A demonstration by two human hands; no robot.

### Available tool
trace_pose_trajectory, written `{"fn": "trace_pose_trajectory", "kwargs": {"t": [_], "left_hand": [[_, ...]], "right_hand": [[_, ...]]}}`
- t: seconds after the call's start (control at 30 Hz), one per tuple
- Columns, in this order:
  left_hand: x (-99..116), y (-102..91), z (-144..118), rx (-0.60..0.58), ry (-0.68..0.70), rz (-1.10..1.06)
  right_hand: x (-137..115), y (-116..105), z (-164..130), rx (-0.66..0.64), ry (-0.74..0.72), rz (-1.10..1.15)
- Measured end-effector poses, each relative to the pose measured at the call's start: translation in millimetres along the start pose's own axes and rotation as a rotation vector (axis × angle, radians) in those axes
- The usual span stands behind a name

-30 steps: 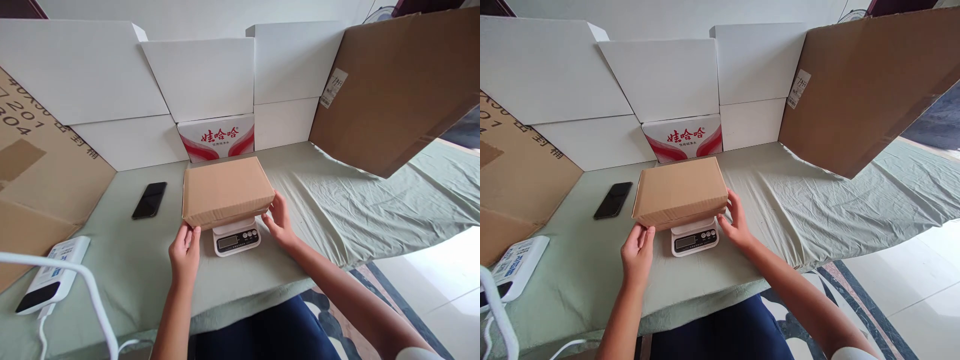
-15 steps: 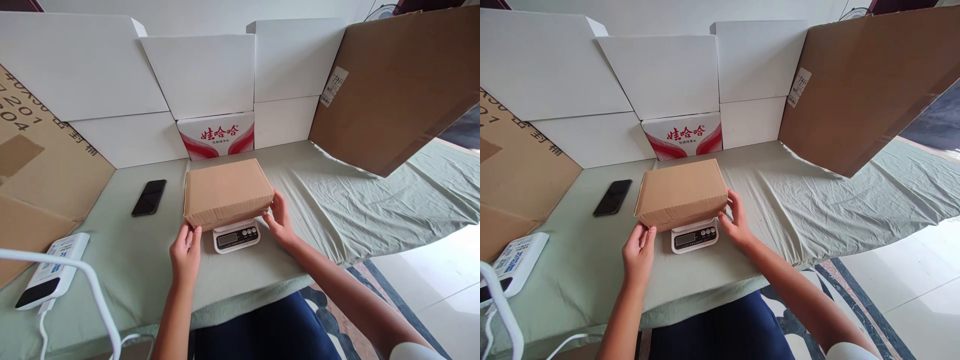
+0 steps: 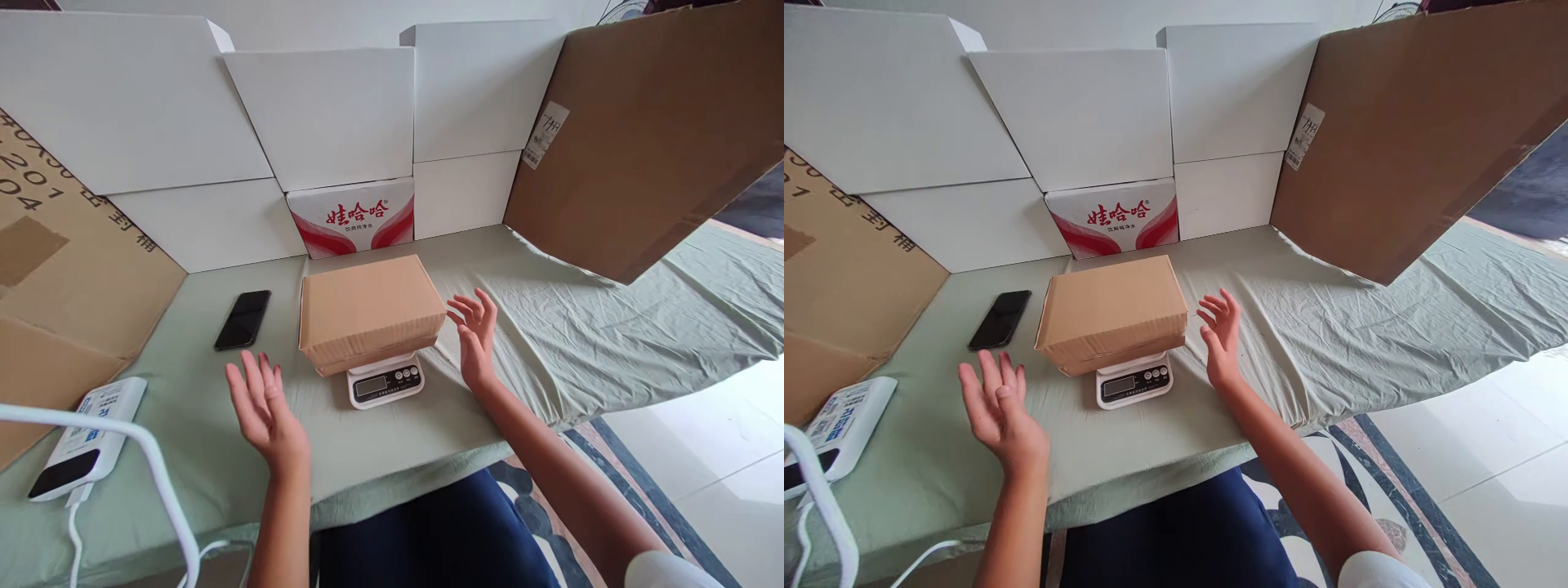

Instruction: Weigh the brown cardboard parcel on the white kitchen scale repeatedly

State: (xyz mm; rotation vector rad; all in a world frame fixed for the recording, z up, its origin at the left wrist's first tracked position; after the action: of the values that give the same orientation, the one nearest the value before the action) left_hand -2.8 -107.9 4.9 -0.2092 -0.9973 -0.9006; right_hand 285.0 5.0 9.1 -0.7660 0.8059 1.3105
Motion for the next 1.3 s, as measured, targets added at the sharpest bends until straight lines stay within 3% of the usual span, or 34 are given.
{"fn": "trace_pose_trajectory", "kwargs": {"t": [0.1, 0.3, 0.73, 1.17, 1.3], "left_hand": [[-0.9, -2.4, 1.7, 0.029, -0.033, -0.018], [-12.1, 2.7, -1.7, -0.131, -0.083, -0.009], [-25.9, 7.6, -7.7, -0.306, -0.334, 0.118], [-19.9, 11.9, -7.2, -0.349, -0.265, 0.211], [-8.9, 22.1, 12.4, -0.342, -0.197, 0.16]], "right_hand": [[3.3, -3.3, 2.3, 0.036, 0.033, 0.032], [4.1, 5.8, -3.5, -0.053, 0.07, 0.055], [3.1, 11.6, -9.8, -0.223, 0.037, 0.0], [2.0, 14.5, -13.1, -0.277, -0.036, -0.073], [-11.3, 16.6, -0.5, -0.226, -0.116, -0.085]]}}
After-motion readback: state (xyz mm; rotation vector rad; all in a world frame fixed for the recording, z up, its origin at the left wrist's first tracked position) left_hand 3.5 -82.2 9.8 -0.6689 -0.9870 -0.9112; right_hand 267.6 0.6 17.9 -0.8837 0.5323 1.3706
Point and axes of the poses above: each hand's wrist, its own z-axis towards the middle knuckle, its own y-axis out of the palm, x = y × z, the point moved 3 cm from there along z, towards the middle knuckle, and after that the axes turned 7 degrees about -z, right-handed, at the moved point
